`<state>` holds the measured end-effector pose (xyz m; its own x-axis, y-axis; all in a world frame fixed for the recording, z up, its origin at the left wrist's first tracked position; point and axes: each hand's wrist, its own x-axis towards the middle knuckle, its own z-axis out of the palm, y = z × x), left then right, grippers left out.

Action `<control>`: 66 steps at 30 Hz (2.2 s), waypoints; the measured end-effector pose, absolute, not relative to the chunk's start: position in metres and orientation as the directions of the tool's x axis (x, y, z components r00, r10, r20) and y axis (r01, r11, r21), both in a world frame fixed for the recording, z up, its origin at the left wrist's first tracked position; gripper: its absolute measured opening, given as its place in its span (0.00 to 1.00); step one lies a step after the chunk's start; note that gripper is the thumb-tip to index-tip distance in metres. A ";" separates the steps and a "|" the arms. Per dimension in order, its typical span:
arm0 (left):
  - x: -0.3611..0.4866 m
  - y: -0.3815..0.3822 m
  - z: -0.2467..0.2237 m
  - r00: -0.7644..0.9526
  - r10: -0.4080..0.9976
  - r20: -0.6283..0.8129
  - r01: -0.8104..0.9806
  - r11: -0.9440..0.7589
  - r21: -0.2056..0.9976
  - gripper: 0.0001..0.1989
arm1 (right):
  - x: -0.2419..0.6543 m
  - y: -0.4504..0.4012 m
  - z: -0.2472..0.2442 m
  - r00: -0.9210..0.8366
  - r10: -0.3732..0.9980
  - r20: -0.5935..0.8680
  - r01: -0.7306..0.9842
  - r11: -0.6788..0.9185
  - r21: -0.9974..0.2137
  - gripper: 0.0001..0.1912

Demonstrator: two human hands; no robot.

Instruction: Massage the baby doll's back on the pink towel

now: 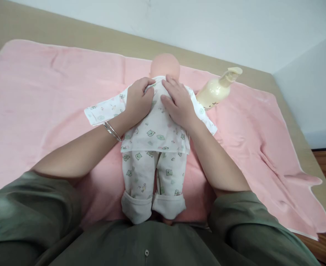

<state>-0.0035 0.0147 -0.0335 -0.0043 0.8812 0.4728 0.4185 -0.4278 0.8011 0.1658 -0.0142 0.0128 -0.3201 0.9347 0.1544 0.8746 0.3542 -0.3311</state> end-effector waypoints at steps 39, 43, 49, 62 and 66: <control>-0.003 0.007 -0.034 0.162 0.869 0.468 0.563 -0.471 0.679 0.18 | 0.167 -0.015 0.004 -0.242 0.943 0.227 0.884 0.311 -0.349 0.33; 0.005 -0.024 -0.023 0.235 0.853 0.466 0.655 -0.493 0.572 0.23 | 0.167 -0.016 0.005 -0.243 0.946 0.213 0.889 0.306 -0.342 0.32; 0.008 -0.047 -0.017 0.274 0.862 0.427 0.672 -0.489 0.556 0.27 | 0.165 -0.019 0.008 -0.244 0.946 0.211 0.878 0.308 -0.367 0.32; -0.012 0.000 -0.030 0.283 0.894 0.347 0.566 -0.448 0.692 0.30 | 0.162 -0.024 0.009 -0.214 0.955 0.206 0.910 0.271 -0.314 0.32; -0.016 0.012 -0.038 0.238 0.911 0.337 0.537 -0.412 0.736 0.30 | 0.162 -0.023 0.009 -0.216 0.949 0.230 0.900 0.285 -0.329 0.32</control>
